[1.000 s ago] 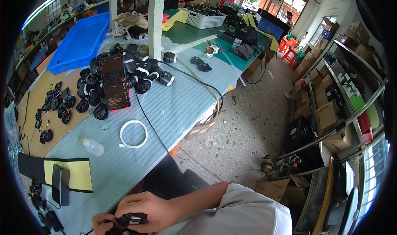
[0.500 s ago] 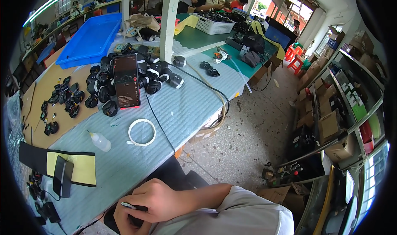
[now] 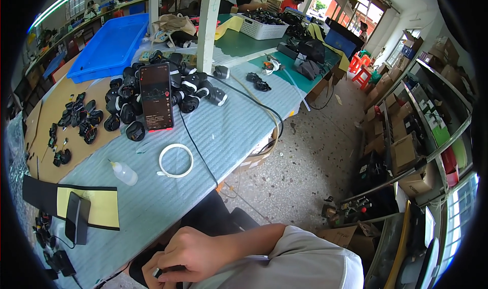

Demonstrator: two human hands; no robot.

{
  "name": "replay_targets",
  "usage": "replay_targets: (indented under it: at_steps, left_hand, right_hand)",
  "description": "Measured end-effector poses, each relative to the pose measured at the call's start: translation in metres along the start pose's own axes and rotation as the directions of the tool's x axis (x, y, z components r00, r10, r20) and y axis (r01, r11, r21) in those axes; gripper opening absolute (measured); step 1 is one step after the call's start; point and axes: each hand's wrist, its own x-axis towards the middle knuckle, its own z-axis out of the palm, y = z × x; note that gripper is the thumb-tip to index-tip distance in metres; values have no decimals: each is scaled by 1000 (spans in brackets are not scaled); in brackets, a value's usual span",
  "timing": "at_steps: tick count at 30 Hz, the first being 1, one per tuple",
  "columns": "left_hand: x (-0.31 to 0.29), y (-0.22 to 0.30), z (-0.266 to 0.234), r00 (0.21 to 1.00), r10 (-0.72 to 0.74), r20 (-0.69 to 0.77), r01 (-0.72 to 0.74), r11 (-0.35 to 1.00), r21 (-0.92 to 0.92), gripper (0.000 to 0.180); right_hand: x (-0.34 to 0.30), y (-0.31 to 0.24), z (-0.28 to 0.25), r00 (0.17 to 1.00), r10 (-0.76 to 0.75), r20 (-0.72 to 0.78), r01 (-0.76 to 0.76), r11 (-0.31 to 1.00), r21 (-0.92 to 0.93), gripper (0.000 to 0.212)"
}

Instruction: The person assembles the internal electronic parts and housing of a computer mouse by hand, using a glue bottle and a tape roll to secure the components.

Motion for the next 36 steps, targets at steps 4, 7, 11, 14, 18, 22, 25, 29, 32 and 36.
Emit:
replay_targets:
  at_steps: [4,7,11,14,18,22,25,29,32,36]
  left_hand:
    - [-6,-7,-4,994,-106,24,107,992,-66,52]
    - [-11,-14,-4,992,-125,-36,125,992,8,56]
    - [-23,-57,-10,992,82,-99,-115,908,-402,55]
    - [-16,-49,3,902,-121,-414,-161,797,-583,37]
    - [-17,-41,-12,939,-202,-277,12,827,-562,63]
    - [-24,-45,-13,966,-155,-208,-2,797,-605,66]
    - [-23,-43,-14,970,-168,-176,13,758,-652,66]
    - [-12,-45,-15,961,-145,-235,-24,802,-597,61]
    - [-3,-32,-17,960,-134,-246,-40,804,-594,36]
    - [-15,-31,-20,880,-228,-417,-27,852,-523,28]
  right_hand:
    - [1,-2,-3,999,7,-37,-7,1000,8,13]
    - [3,-1,-5,997,9,-74,-6,999,39,13]
    - [11,-8,-8,993,-13,-114,21,997,74,11]
    - [8,-2,-5,988,11,-151,0,997,74,7]
    - [7,-1,-11,981,27,-191,-14,997,72,8]
    - [8,0,-9,981,5,-196,12,996,85,8]
    - [7,5,-6,967,-51,-250,83,989,121,15]
    - [7,6,-10,962,-51,-268,79,993,93,16]
    - [7,6,-16,973,-65,-220,77,996,45,18]
    - [20,6,-25,978,-134,-161,136,991,5,20]
